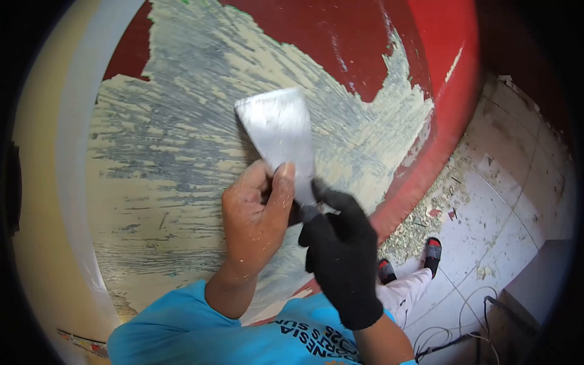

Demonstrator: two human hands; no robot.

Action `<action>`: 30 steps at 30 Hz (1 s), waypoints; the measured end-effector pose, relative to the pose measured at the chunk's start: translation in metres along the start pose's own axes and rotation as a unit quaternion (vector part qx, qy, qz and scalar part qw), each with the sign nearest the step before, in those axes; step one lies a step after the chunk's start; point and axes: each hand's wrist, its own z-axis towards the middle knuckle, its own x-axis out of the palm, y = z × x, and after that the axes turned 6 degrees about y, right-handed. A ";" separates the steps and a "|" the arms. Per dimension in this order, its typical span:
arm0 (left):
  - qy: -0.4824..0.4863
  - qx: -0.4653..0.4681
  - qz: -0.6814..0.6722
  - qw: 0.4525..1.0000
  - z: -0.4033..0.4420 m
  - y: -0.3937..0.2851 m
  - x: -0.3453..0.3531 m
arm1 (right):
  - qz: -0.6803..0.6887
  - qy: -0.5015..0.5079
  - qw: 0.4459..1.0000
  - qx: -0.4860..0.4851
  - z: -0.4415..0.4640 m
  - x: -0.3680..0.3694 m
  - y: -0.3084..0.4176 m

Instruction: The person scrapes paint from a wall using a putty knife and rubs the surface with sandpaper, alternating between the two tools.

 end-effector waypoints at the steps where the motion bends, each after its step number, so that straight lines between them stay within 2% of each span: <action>1: -0.002 0.021 0.021 1.000 0.007 -0.004 0.001 | -0.008 0.003 1.000 -0.019 0.005 0.001 0.009; 3: -0.021 0.034 -0.009 0.999 0.011 -0.013 -0.001 | -0.009 0.017 1.000 -0.010 0.002 0.007 0.020; 6: -0.071 0.025 -0.010 0.997 0.004 -0.028 -0.017 | -0.080 0.117 0.981 -0.130 -0.003 0.010 0.000; 7: -0.072 0.029 -0.012 0.997 0.003 -0.033 -0.023 | 0.047 0.168 0.981 -0.085 -0.004 0.012 0.002; 9: -0.079 0.007 -0.077 0.994 0.002 -0.040 -0.031 | 0.092 0.213 0.970 -0.075 0.002 0.016 0.000; 10: -0.084 0.004 -0.066 0.994 0.003 -0.038 -0.034 | 0.086 0.214 0.970 -0.078 0.002 0.018 0.004; 12: -0.086 0.003 -0.057 0.995 0.007 -0.041 -0.040 | 0.178 0.283 0.942 -0.029 0.002 0.025 0.014; 14: -0.090 -0.001 -0.050 0.995 0.012 -0.042 -0.045 | 0.167 0.273 0.947 -0.030 0.004 0.028 0.014; 16: -0.088 0.077 0.011 0.993 0.019 -0.041 -0.047 | 0.146 0.245 0.958 -0.028 0.004 0.034 0.023; 17: -0.092 0.071 0.007 0.993 0.023 -0.042 -0.049 | -0.024 0.209 0.969 -0.131 0.008 0.038 0.021; 19: -0.076 0.074 0.020 0.994 0.028 -0.045 -0.051 | 0.147 0.227 0.962 -0.028 0.002 0.045 0.037; 21: -0.080 0.101 0.016 0.992 0.017 -0.049 -0.053 | 0.177 0.257 0.950 -0.013 -0.010 0.037 0.031; 22: -0.064 0.070 -0.003 0.996 0.011 -0.045 -0.052 | 0.117 0.144 0.982 -0.027 -0.014 0.045 0.026; 23: -0.048 0.039 -0.023 0.998 0.011 -0.045 -0.051 | 0.104 0.145 0.983 -0.031 -0.010 0.046 0.028; 25: -0.064 0.067 -0.003 0.996 0.021 -0.047 -0.052 | -0.075 0.105 0.987 -0.097 -0.005 0.046 0.029; 28: -0.049 0.084 0.037 0.995 0.021 -0.055 -0.054 | -0.035 0.134 0.984 -0.115 -0.011 0.043 0.029; 29: -0.056 0.085 0.029 0.994 0.016 -0.053 -0.055 | -0.229 0.106 0.958 -0.135 -0.015 0.038 0.029; 30: -0.042 0.068 0.012 0.997 0.011 -0.048 -0.054 | 0.009 0.114 0.992 -0.058 -0.017 0.038 0.031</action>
